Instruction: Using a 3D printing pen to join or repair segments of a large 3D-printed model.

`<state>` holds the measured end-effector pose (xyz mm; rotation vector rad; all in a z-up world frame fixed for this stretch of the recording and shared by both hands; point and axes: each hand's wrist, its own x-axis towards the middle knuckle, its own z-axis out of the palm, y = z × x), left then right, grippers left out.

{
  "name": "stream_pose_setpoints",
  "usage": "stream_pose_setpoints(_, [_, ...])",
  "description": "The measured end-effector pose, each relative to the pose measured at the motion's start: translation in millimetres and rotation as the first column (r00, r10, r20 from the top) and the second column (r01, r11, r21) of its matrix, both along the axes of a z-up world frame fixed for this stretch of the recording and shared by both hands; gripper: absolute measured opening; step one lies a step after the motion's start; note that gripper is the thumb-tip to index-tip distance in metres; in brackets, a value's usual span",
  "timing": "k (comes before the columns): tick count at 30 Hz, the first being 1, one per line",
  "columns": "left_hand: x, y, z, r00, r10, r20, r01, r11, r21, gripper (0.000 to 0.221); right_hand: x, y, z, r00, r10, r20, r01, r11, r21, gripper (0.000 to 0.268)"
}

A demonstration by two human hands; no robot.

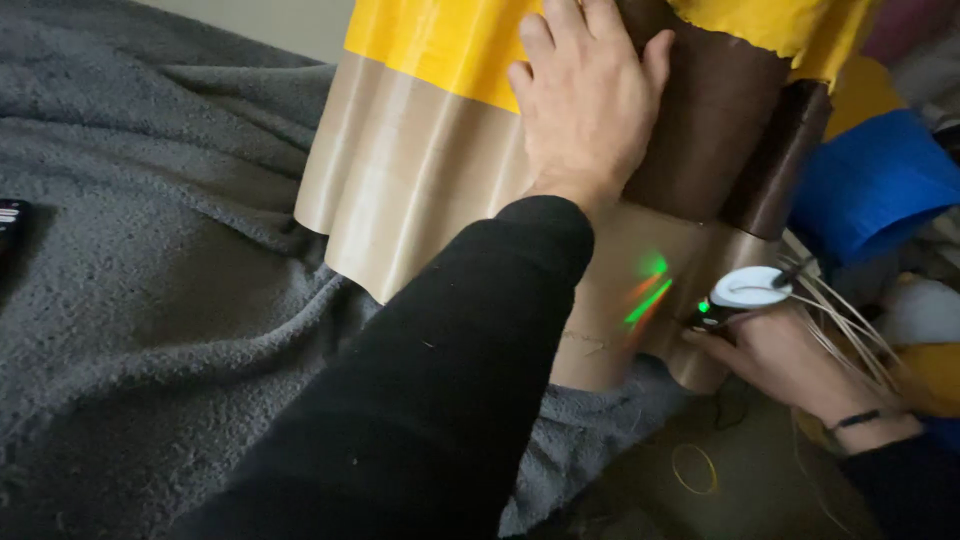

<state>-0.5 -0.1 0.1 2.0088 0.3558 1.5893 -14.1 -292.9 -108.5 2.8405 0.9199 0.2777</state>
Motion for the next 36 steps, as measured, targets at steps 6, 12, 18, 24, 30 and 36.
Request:
stream_pose_setpoints(6, [-1.0,1.2,0.0,0.999,-0.012,-0.042,0.012,1.000,0.014,0.055,5.9,5.8,-1.8,0.995,0.094,-0.018,-0.091,0.986,0.138,0.034])
stream_pose_setpoints(12, [-4.0,3.7,-2.9,1.000,-0.013,0.013,0.013,1.000,0.019,0.057,5.9,9.0,-1.4,0.997,0.062,-0.043,-0.054,0.982,0.181,0.029])
stream_pose_setpoints(18, [-27.6,7.6,-32.9,0.982,-0.180,0.051,0.134,0.867,0.480,0.075,-3.8,16.5,17.2,0.998,0.036,-0.058,-0.029,0.993,0.111,0.032])
stream_pose_setpoints(24, [-81.0,-20.7,-125.1,0.807,-0.471,-0.356,0.532,0.319,0.784,0.041,15.8,-2.8,17.3,0.992,0.079,-0.103,-0.063,0.986,0.152,0.031])
stream_pose_setpoints(30, [-113.6,-31.8,-127.8,0.863,-0.226,-0.452,0.505,0.379,0.775,0.041,-28.9,40.8,60.1,0.991,-0.078,-0.105,0.085,0.994,0.064,0.031])
stream_pose_setpoints(36, [-109.8,-31.7,-130.7,0.887,-0.200,-0.416,0.461,0.338,0.821,0.043,5.8,1.2,25.4,0.991,0.114,-0.068,-0.082,0.928,0.364,0.030])
